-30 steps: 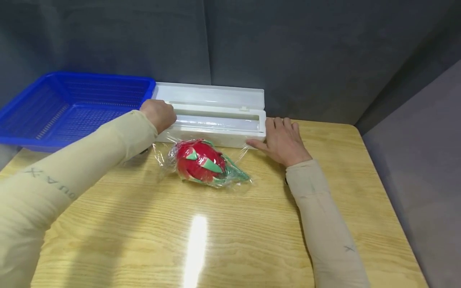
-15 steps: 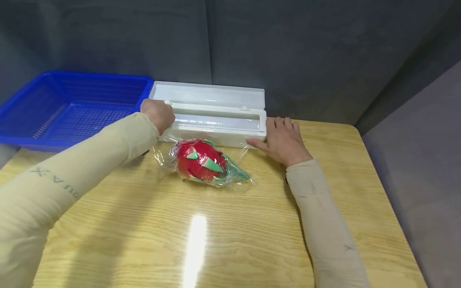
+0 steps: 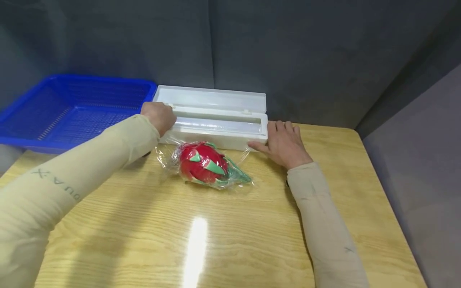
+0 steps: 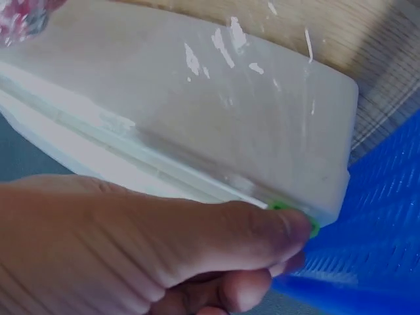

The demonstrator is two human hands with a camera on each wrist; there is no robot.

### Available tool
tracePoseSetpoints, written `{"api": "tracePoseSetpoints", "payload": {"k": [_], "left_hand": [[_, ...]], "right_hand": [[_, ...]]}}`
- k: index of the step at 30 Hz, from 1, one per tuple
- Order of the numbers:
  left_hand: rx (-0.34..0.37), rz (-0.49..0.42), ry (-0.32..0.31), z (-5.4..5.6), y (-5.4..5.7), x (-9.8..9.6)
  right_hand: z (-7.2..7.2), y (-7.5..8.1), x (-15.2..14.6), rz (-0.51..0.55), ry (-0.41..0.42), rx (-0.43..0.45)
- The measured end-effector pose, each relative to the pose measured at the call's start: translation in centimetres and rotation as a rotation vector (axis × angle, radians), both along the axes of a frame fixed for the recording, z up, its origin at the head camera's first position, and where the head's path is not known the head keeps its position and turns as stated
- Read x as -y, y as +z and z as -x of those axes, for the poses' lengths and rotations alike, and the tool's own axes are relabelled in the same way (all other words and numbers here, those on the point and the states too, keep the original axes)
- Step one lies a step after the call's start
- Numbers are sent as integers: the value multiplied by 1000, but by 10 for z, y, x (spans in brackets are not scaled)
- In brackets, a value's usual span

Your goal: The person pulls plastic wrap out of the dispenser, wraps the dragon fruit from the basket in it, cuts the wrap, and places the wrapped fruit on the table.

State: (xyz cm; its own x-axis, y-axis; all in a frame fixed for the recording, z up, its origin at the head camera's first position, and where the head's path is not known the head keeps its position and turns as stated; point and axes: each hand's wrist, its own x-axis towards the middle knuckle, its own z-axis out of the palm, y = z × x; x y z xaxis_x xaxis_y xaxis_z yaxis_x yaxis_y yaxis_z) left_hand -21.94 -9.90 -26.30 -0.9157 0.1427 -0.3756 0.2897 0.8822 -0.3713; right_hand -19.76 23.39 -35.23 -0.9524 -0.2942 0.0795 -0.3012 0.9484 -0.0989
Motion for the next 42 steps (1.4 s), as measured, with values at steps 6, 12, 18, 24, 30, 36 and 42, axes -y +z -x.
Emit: {"api": "tracePoseSetpoints", "payload": {"k": [6, 12, 18, 24, 30, 36, 42], "left_hand": [[-29, -54, -28, 1, -1, 2], [-38, -103, -60, 2, 2, 7], [-76, -136, -148, 0, 5, 18], [-168, -186, -242, -8, 3, 21], [-277, -253, -279, -20, -3, 18], [-418, -337, -371, -30, -12, 19], [-466, -412, -455, -40, -26, 18]], "right_hand": [[2, -5, -2, 7, -4, 7], [4, -7, -2, 13, -1, 4], [8, -8, -3, 8, 8, -4], [10, -9, -9, 13, 4, 7], [12, -9, -17, 12, -4, 44], [14, -10, -27, 13, -16, 89], [11, -10, -32, 9, -2, 97]]}}
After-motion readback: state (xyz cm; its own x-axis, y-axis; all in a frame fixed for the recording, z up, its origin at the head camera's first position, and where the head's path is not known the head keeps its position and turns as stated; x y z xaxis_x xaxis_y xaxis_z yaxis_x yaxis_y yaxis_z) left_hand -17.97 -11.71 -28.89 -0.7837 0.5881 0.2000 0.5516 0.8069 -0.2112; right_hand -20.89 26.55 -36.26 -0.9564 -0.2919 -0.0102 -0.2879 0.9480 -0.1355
